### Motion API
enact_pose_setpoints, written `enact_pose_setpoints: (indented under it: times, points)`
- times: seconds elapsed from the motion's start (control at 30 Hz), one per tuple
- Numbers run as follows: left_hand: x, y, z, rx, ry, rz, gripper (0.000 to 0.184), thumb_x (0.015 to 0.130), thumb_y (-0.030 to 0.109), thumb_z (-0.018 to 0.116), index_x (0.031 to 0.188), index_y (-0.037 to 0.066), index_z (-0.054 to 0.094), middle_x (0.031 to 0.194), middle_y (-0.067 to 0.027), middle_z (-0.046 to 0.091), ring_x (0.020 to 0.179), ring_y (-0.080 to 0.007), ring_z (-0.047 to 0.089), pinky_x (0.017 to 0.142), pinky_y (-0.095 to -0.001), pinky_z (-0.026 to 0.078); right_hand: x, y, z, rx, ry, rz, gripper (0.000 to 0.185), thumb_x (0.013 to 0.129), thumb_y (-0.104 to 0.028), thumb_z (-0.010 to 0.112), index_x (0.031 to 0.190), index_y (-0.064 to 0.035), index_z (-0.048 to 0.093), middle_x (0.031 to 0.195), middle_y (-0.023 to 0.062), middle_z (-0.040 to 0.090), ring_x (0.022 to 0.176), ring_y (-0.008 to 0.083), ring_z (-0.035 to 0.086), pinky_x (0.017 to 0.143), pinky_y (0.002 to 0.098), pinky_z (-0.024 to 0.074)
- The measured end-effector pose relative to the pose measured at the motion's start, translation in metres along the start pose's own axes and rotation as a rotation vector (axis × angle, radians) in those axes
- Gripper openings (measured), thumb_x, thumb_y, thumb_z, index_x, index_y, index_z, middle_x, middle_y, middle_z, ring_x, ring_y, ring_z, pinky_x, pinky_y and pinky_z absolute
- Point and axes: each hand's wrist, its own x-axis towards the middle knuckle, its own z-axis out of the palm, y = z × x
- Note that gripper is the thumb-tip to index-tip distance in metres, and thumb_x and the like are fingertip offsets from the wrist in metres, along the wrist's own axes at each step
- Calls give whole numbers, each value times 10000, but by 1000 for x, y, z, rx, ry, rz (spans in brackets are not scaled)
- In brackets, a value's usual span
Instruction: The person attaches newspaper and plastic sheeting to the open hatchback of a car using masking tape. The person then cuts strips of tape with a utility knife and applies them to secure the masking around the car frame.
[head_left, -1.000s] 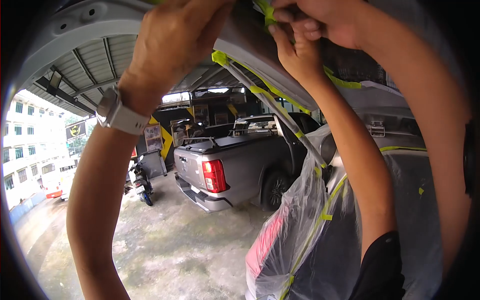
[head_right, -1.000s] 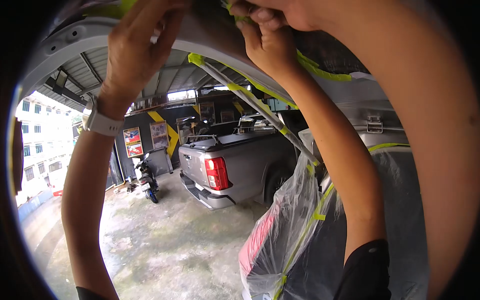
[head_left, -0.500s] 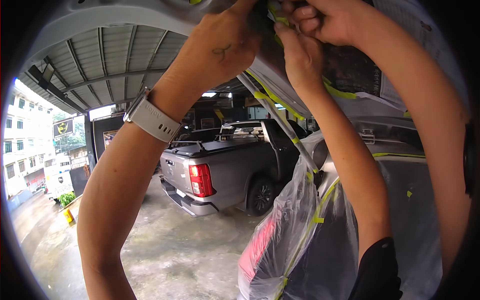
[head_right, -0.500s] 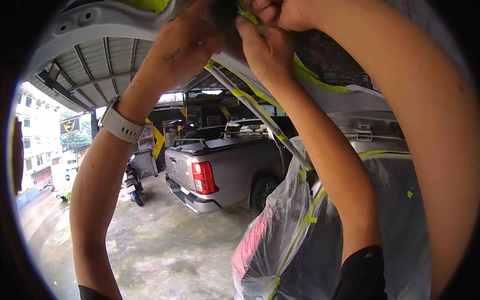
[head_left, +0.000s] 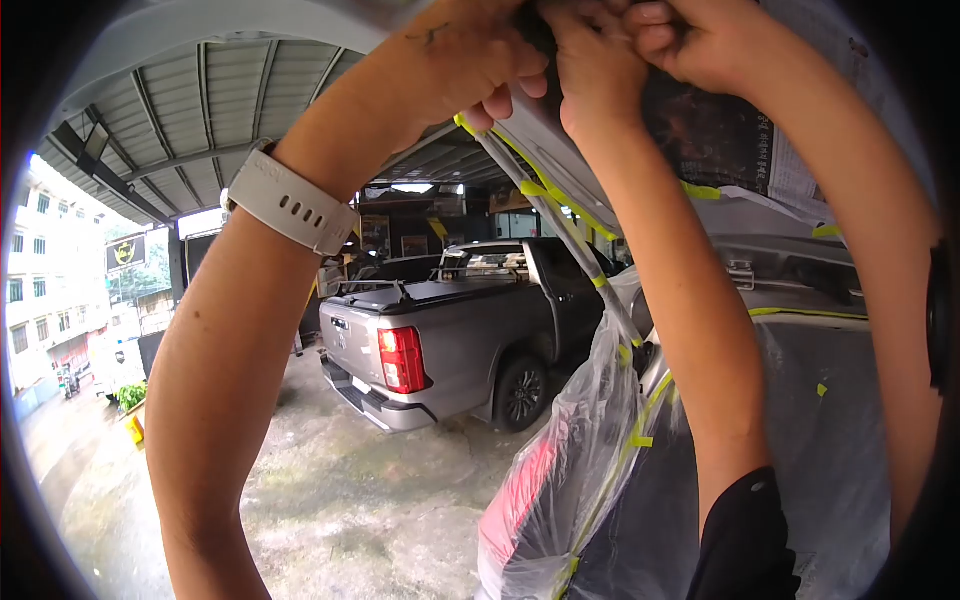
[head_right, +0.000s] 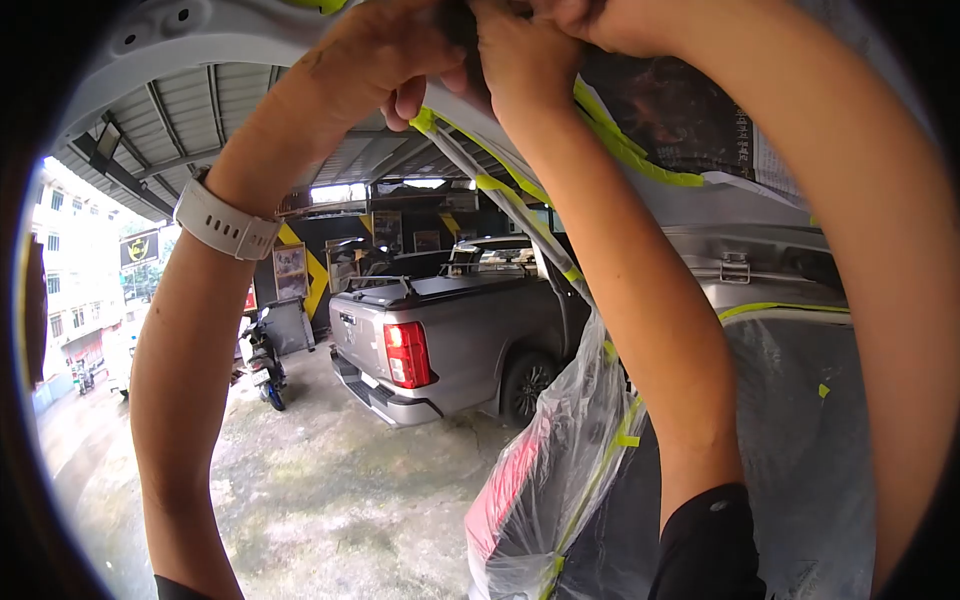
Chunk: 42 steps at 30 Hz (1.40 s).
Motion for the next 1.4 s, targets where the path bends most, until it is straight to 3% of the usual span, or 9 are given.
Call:
enact_pose_setpoints:
  times: [0.13,0.2,0.37,0.43,0.5,0.63,0.83,1.2,1.4]
  points:
    - [2,-15,5,-28,15,-16,728,899,-56,581,1571,-1,308,831,-85,677,573,-111,571,474,-272,427,-14,6,-18,-195,-157,-8,161,1038,-152,521,976,-45,625,689,-28,498,466,63,365,427,210,307]
    - [14,-49,11,17,58,373,639,878,-55,623,1477,-7,405,802,-71,666,574,-88,562,484,-260,414,-25,18,-20,-344,-50,-143,176,1038,-190,524,999,-72,649,695,-42,500,479,55,368,465,236,344]
    - [-28,-46,18,285,313,226,492,869,-17,666,1336,-6,514,766,-58,667,580,-104,592,518,-268,445,-57,17,-29,-342,-165,-166,92,983,-110,577,943,-62,644,706,7,539,526,110,474,532,300,416]
    - [-31,-51,18,326,344,160,460,874,6,665,1316,1,537,765,-67,682,580,-134,625,527,-287,475,-59,25,-15,-491,-102,-364,80,976,-99,581,939,-60,640,707,13,542,534,115,482,537,303,420]
    - [-31,-70,21,337,434,274,332,916,71,697,1242,67,632,716,-31,676,531,-99,552,536,-280,440,-44,41,10,-654,17,-631,68,968,-88,584,936,-57,635,709,19,546,542,121,491,543,307,424]
    - [-42,-76,25,333,416,315,358,908,67,702,1256,58,619,709,-24,670,522,-82,505,531,-272,416,19,74,44,-880,349,-1135,44,952,-66,592,929,-52,626,713,31,554,559,132,509,554,314,432]
    - [-46,-85,32,339,343,401,338,906,69,696,1234,50,620,697,-34,670,518,-105,552,537,-283,434,41,91,46,-892,548,-1430,17,928,-34,603,919,-44,612,718,48,565,583,148,535,570,324,445]
    - [-37,-81,47,310,414,460,395,875,81,712,1257,44,620,678,-107,675,517,-232,635,530,-351,467,32,74,26,-900,413,-1495,69,885,27,624,900,-30,587,728,81,585,628,178,584,600,343,468]
    - [-13,-79,59,324,477,446,555,855,107,729,1367,2,544,710,-131,694,589,-306,681,607,-386,521,30,85,29,-858,502,-1254,46,910,-45,666,920,-33,622,750,66,657,670,169,639,640,339,503]
